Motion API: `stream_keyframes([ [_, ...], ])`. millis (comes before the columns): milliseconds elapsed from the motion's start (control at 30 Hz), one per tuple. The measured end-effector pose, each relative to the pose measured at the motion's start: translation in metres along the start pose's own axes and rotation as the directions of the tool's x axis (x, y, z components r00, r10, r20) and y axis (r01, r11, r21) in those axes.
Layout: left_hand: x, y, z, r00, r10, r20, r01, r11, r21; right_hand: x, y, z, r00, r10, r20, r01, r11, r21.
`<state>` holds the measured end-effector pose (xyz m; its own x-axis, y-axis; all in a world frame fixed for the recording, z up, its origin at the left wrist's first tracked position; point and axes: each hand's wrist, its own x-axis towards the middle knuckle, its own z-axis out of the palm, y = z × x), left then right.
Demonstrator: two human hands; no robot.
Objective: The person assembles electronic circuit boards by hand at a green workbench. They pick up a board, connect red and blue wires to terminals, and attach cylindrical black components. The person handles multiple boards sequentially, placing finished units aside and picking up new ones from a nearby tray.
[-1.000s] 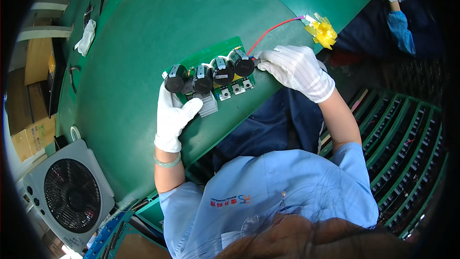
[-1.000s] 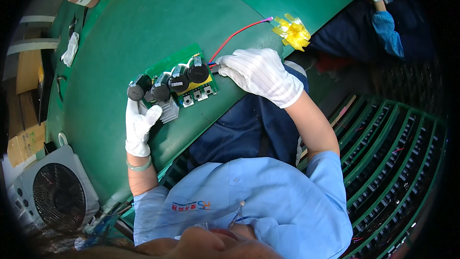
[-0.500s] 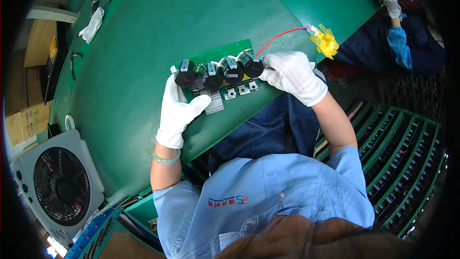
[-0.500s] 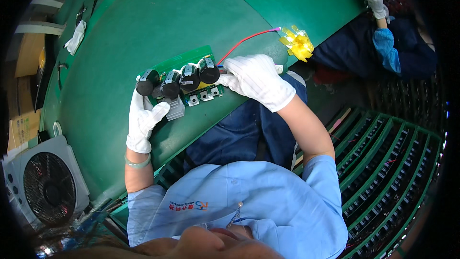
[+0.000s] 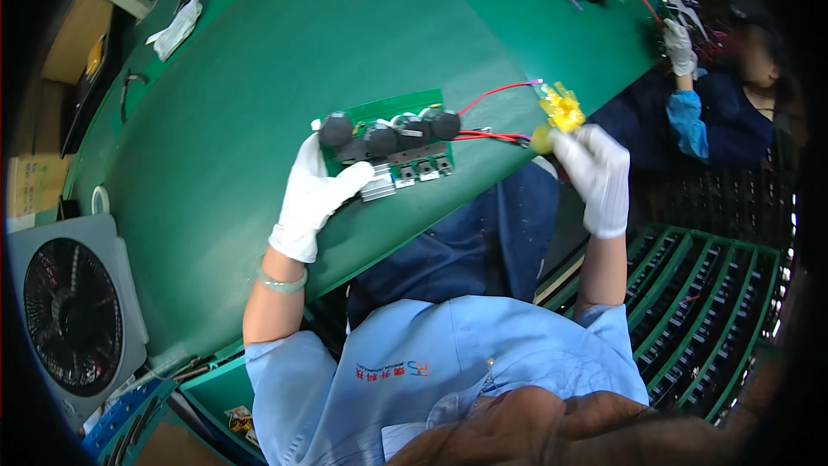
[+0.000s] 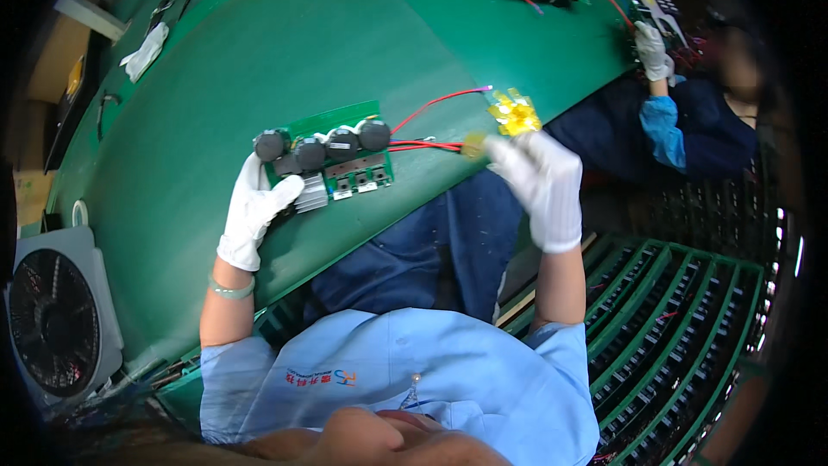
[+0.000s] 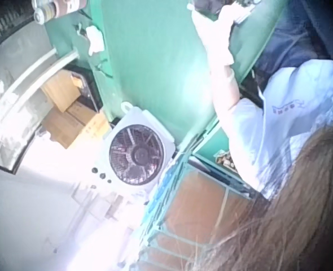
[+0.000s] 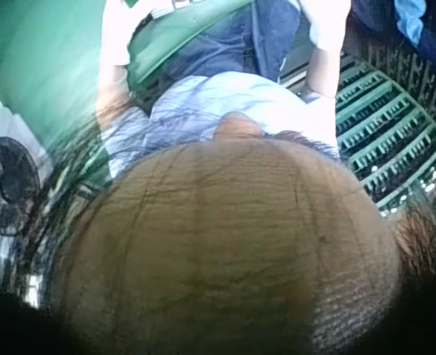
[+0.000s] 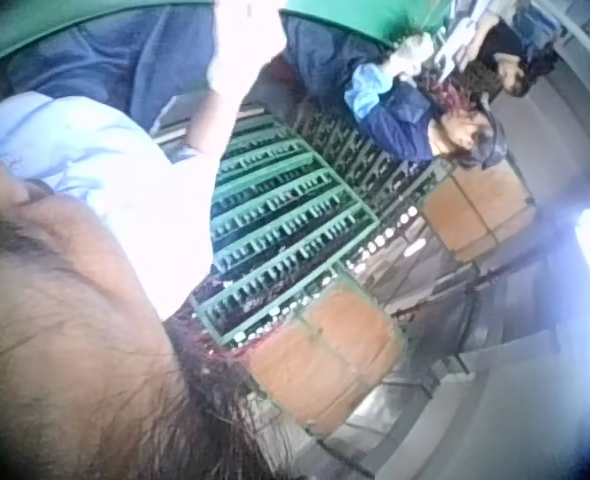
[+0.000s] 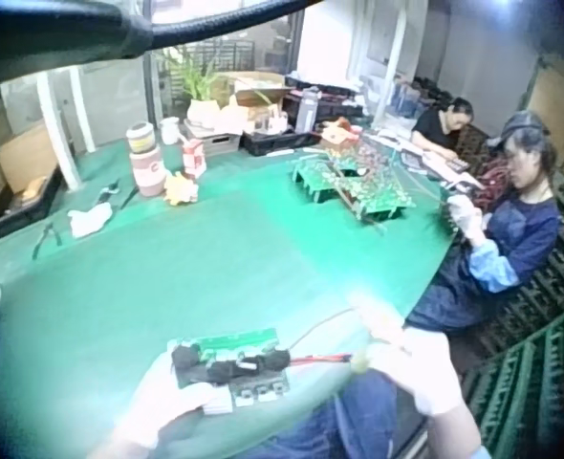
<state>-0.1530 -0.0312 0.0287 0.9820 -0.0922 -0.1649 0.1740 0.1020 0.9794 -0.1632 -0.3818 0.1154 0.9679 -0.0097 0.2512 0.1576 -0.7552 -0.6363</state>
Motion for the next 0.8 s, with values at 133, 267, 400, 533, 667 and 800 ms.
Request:
stream_keyframes([
  [133,0.001,0.007,0.001,0.997,-0.083,-0.005,0.083,0.996,0.011,0.034,0.102,-0.016,0.917,0.394,0.060,-0.321,0.819,-0.476],
  [267,0.002,0.013,0.001,0.992,-0.128,-0.007,0.128,0.992,0.000,0.030,0.120,-0.018,0.890,0.447,0.092,-0.252,0.650,-0.717],
  [400,0.001,0.016,0.006,0.987,-0.142,-0.078,0.148,0.986,0.076,0.009,0.108,-0.035,0.967,0.251,-0.050,-0.239,0.810,-0.536],
  [533,0.000,0.014,0.002,0.990,-0.134,-0.036,0.135,0.991,0.022,-0.002,0.060,-0.015,0.879,0.449,0.160,-0.473,0.863,0.176],
  [667,0.004,0.013,-0.003,0.991,-0.133,0.022,0.135,0.989,-0.056,-0.007,0.025,0.029,0.928,0.143,0.344,-0.296,0.844,0.448],
  [800,0.010,0.001,-0.016,0.991,-0.136,0.010,0.134,0.987,0.088,0.012,-0.012,0.066,0.936,-0.155,0.318,0.098,0.977,0.189],
])
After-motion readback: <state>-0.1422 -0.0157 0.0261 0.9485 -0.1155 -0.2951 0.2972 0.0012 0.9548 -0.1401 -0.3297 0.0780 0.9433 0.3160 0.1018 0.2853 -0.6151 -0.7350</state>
